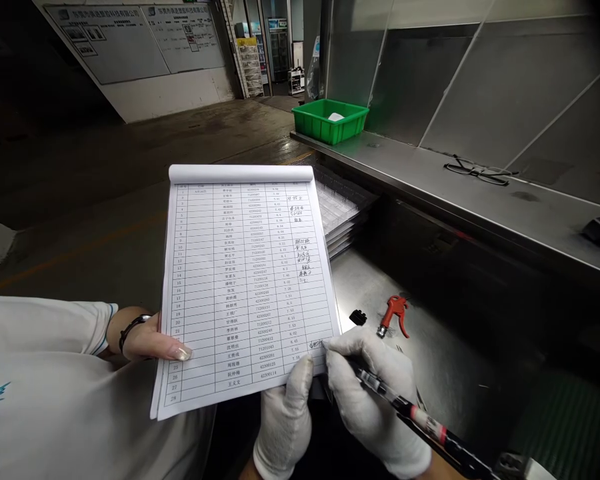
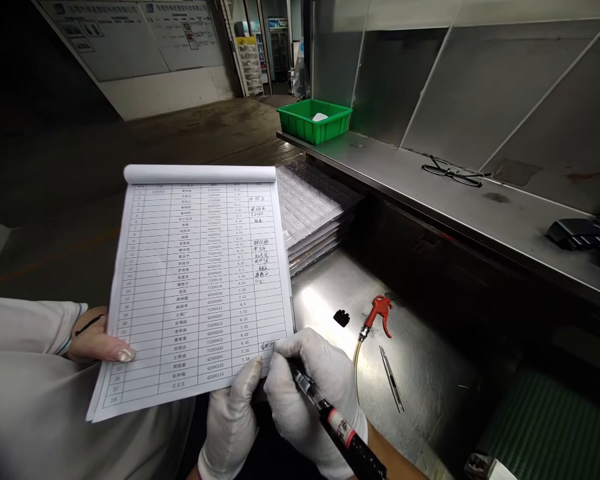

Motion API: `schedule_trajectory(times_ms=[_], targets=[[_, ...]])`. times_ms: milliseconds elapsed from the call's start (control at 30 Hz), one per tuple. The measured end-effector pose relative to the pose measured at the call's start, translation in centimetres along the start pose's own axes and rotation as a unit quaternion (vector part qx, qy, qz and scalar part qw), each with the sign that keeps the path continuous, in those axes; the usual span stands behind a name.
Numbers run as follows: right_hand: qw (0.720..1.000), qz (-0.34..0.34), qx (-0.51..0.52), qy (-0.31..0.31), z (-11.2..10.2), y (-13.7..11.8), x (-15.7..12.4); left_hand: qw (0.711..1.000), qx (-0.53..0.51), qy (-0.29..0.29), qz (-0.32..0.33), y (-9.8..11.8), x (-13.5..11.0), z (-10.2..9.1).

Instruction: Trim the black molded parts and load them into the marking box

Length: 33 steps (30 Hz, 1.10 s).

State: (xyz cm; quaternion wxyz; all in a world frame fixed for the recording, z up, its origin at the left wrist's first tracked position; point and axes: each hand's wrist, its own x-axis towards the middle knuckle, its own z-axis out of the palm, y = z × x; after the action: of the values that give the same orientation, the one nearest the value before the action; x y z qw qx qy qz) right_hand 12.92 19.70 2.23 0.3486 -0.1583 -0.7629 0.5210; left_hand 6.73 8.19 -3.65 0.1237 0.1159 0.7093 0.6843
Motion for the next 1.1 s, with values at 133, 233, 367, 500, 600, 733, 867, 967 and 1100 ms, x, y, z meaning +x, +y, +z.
schedule_trajectory(times_ms=[133,233,367,500,600,733,867,967,1100], targets=[[1.0,-0.006,0.002,0.008,-0.01,-0.11,-0.09,1.0,-0.003,-0.006,-0.005,0.18,-0.05,-0.08],[1.0,-0.001,0.002,0.01,0.05,-0.24,-0.12,1.0,-0.006,-0.012,-0.01,0.41,-0.04,-0.05],[1.0,0.005,0.012,0.007,0.08,-0.2,-0.12,1.0,-0.01,-0.018,-0.01,0.47,0.03,0.01],[1.0,0.005,0.011,0.007,0.14,-0.13,-0.13,1.0,-0.017,-0.022,-0.009,0.43,0.16,0.01],[1.0,0.005,0.008,0.01,0.23,-0.17,-0.22,0.999,-0.024,-0.025,-0.009,0.5,0.21,-0.02],[1.0,0.004,-0.006,0.002,0.22,-0.03,-0.45,1.0,-0.019,-0.017,-0.006,0.51,0.2,-0.06],[1.0,0.005,0.002,-0.018,0.09,0.23,-0.61,1.0,-0.011,-0.014,0.0,0.54,0.28,-0.05],[1.0,0.001,-0.001,-0.026,0.11,0.29,-0.56,1.0,-0.011,-0.014,0.001,0.64,0.27,-0.04],[1.0,0.001,-0.01,0.012,0.24,0.3,-0.5,1.0,-0.024,-0.013,-0.001,0.65,0.1,0.01]])
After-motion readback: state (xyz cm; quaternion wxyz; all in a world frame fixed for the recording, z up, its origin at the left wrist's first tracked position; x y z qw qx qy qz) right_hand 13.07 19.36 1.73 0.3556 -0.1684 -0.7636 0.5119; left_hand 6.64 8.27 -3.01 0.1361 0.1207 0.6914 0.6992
